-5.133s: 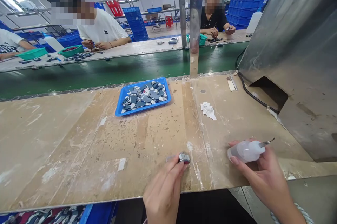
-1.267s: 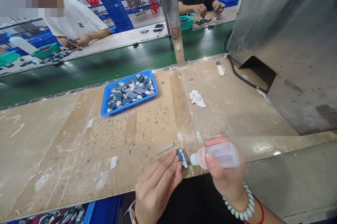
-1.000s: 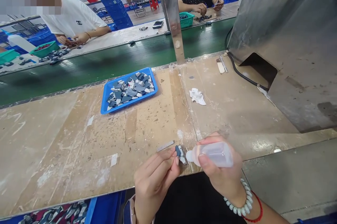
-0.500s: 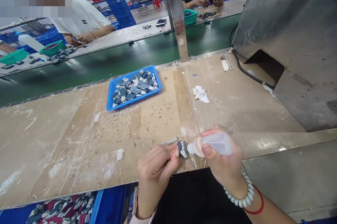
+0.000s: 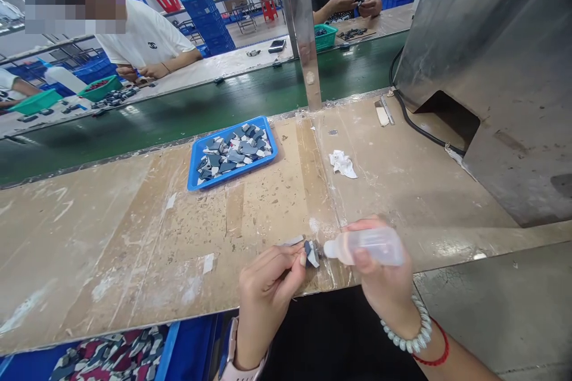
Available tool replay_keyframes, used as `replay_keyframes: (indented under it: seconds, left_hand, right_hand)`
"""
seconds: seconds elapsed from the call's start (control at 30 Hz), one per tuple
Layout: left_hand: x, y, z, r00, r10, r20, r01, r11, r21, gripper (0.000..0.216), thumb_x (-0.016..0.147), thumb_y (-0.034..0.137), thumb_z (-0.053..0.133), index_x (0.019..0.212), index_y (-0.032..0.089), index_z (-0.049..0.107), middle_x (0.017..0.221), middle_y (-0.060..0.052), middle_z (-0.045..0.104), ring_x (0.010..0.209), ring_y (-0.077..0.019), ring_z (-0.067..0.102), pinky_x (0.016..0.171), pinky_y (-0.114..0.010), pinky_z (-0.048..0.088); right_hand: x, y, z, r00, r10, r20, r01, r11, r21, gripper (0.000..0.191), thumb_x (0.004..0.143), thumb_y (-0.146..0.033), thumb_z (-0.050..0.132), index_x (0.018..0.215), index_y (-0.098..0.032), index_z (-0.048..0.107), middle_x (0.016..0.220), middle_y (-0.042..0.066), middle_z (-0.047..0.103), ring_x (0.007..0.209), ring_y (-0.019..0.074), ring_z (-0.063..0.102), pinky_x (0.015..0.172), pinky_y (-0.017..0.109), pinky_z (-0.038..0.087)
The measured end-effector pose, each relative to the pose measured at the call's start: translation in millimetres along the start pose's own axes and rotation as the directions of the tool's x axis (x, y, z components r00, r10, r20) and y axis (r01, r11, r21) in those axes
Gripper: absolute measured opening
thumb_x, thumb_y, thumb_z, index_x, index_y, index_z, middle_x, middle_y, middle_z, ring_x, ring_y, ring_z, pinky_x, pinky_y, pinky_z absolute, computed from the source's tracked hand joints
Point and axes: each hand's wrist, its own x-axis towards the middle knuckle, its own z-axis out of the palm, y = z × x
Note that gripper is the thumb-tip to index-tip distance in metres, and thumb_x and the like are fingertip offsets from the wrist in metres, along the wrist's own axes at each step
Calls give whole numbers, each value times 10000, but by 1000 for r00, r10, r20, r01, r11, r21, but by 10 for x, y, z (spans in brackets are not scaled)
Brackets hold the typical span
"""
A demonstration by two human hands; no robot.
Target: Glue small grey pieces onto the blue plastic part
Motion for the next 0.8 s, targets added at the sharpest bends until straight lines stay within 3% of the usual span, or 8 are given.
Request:
replay_keyframes:
  seconds: [0.1, 0.17, 0.33, 0.47, 0.57, 0.67, 0.8]
  left_hand:
    - [5, 4, -8, 1000, 4, 1, -4, 1000, 6, 225, 919, 76, 639, 724, 185, 669, 780, -20, 759, 832, -184, 762, 744, -274, 627]
    - [-12, 24, -19, 1000, 19, 6, -19, 1000, 15, 203, 921, 76, 635, 755, 185, 677, 796, -19, 759, 842, -184, 760, 755, -276, 628]
    - [-173, 85, -5, 993, 107, 40, -113, 972, 207, 157, 934, 147, 660, 1074, 179, 722, 1101, -88, 755, 1040, -242, 725, 861, -359, 638]
    - [-277, 110, 50, 989, 148, 8, -143, 938, 317, 220, 957, 118, 604, 1154, 161, 692, 1059, -77, 762, 1042, -237, 719, 876, -362, 641]
    - [-275, 122, 61, 989, 143, -39, -122, 936, 332, 209, 971, 106, 554, 1137, 147, 675, 1037, -80, 758, 993, -230, 726, 849, -346, 636]
    - [-253, 149, 39, 992, 119, -29, -104, 945, 310, 226, 996, 124, 506, 1178, 150, 637, 1054, -87, 742, 997, -219, 709, 848, -324, 615]
    - [-253, 275, 0, 986, 145, -76, -116, 945, 306, 228, 1042, 162, 441, 1170, 133, 628, 984, -88, 717, 917, -188, 673, 806, -279, 570]
  right_hand:
    - [30, -49, -17, 991, 58, -122, -32, 978, 206, 305, 912, -409, 734, 1146, -279, 588, 836, 0, 680, 593, 132, 607, 526, 221, 524]
    - [60, -103, -66, 988, 115, -106, -82, 959, 271, 375, 909, -383, 746, 1200, -287, 531, 818, 8, 719, 610, 140, 641, 552, 215, 563]
    - [181, -231, -340, 972, 219, -81, -190, 944, 271, 399, 758, -279, 892, 1009, -239, 585, 954, 15, 705, 800, 151, 707, 701, 222, 625]
    - [306, -232, -589, 937, 345, -62, -330, 927, 177, 479, 669, -258, 942, 836, -222, 495, 914, -14, 636, 875, 180, 716, 817, 267, 620]
    - [339, -171, -690, 966, 256, -40, -258, 962, -84, 491, 656, -296, 945, 864, -229, 506, 999, 33, 674, 914, 198, 690, 775, 271, 591]
    - [315, -93, -726, 991, 77, -107, -108, 938, -329, 489, 757, -399, 867, 1082, -228, 544, 1078, 84, 682, 1037, 241, 656, 910, 378, 538]
    - [308, 22, -801, 985, -11, -172, -49, 939, -341, 671, 678, -357, 918, 1137, -240, 442, 1168, 123, 650, 1036, 310, 692, 944, 499, 520]
